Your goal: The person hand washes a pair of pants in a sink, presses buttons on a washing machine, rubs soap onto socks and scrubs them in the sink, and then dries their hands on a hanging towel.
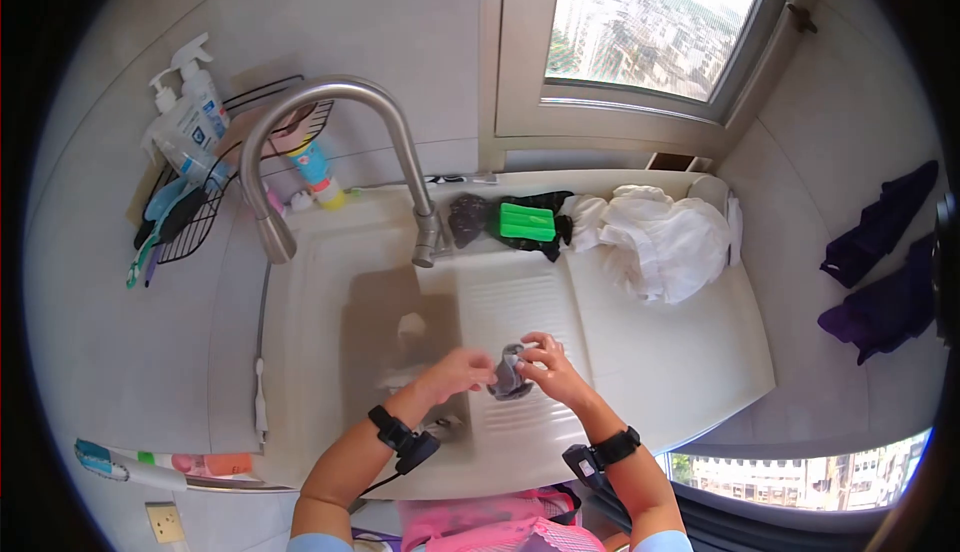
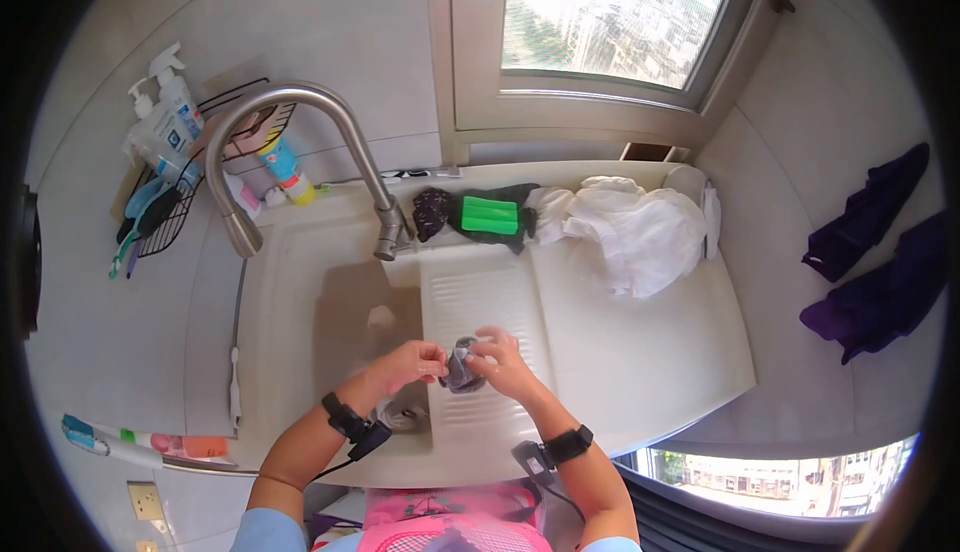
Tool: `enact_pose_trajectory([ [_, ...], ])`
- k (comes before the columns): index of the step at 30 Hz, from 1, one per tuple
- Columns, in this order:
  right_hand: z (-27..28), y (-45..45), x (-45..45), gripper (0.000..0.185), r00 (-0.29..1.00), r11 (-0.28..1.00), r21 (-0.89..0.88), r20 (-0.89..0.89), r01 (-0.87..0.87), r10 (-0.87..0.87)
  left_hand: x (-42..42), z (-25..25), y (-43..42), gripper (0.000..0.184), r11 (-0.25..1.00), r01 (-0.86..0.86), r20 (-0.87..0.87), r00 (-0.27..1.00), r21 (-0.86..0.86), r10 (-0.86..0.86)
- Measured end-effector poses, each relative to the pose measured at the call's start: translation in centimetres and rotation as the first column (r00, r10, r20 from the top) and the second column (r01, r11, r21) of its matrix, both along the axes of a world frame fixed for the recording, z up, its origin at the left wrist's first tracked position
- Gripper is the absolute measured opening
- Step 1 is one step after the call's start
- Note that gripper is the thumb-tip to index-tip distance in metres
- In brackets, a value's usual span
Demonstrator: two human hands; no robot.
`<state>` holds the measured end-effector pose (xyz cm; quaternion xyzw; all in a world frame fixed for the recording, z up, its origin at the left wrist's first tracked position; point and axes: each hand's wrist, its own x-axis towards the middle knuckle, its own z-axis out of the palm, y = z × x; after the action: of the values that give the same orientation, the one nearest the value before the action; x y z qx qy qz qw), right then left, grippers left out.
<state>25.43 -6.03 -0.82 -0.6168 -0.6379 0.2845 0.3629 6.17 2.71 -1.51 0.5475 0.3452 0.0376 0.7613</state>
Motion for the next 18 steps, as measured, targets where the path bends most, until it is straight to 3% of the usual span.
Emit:
enact_pose_trajectory([
  [1, 0.2, -0.8, 0.0, 0.017, 0.995, 0.994, 0.065, 0.043, 0.082, -0.085, 0.4, -0.2, -0.2, 0.012, 0.999, 0.029, 0.010, 1.000, 0.022, -0.029],
  [3, 1.6, -1.4, 0.2, 0.015, 0.979, 0.990, -0.133, -0.190, 0.048, -0.073, 0.6, -0.4, -0.5, 0.014, 0.995, 0.080, 0.021, 0.996, 0.064, -0.082],
  [5, 1.1, -2.0, 1.1, 0.018, 0.928, 0.975, -0.221, -0.368, -0.033, -0.052, 1.6, 3.3, -1.5, 0.016, 0.997, -0.060, 0.019, 0.998, -0.040, 0.061],
  [6, 1.2, -2.1, 1.2, 0.020, 0.874, 0.973, -0.222, -0.482, -0.062, -0.055, 2.0, 4.7, -1.9, 0.018, 0.987, -0.132, 0.012, 0.991, -0.090, 0.134],
  [9, 2.9, -2.0, 1.1, 0.028, 0.686, 0.978, -0.187, -0.724, -0.096, -0.071, 2.5, 4.0, -2.4, 0.018, 0.998, -0.024, 0.078, 0.997, 0.054, 0.020],
  [11, 4.6, -1.9, -0.2, 0.031, 0.598, 0.989, -0.140, -0.796, -0.040, -0.089, 3.2, 4.3, -2.8, 0.014, 0.987, -0.116, 0.108, 0.989, 0.109, 0.104],
  [14, 4.0, -1.5, -0.8, 0.029, 0.819, 0.968, -0.243, -0.541, 0.065, -0.190, 3.3, 3.3, -3.4, 0.014, 0.910, -0.270, 0.165, 0.960, 0.315, 0.228],
  [15, 2.6, -1.1, -0.3, 0.025, 0.840, 0.956, -0.288, -0.507, 0.046, -0.194, 3.2, 2.5, -3.5, 0.015, 0.859, -0.321, 0.190, 0.945, 0.400, 0.264],
  [18, 0.9, -0.5, -0.5, 0.020, 0.652, 0.946, -0.318, -0.705, 0.059, -0.278, 2.7, 1.2, -3.2, 0.020, 0.833, -0.417, 0.232, 0.907, 0.363, 0.353],
])
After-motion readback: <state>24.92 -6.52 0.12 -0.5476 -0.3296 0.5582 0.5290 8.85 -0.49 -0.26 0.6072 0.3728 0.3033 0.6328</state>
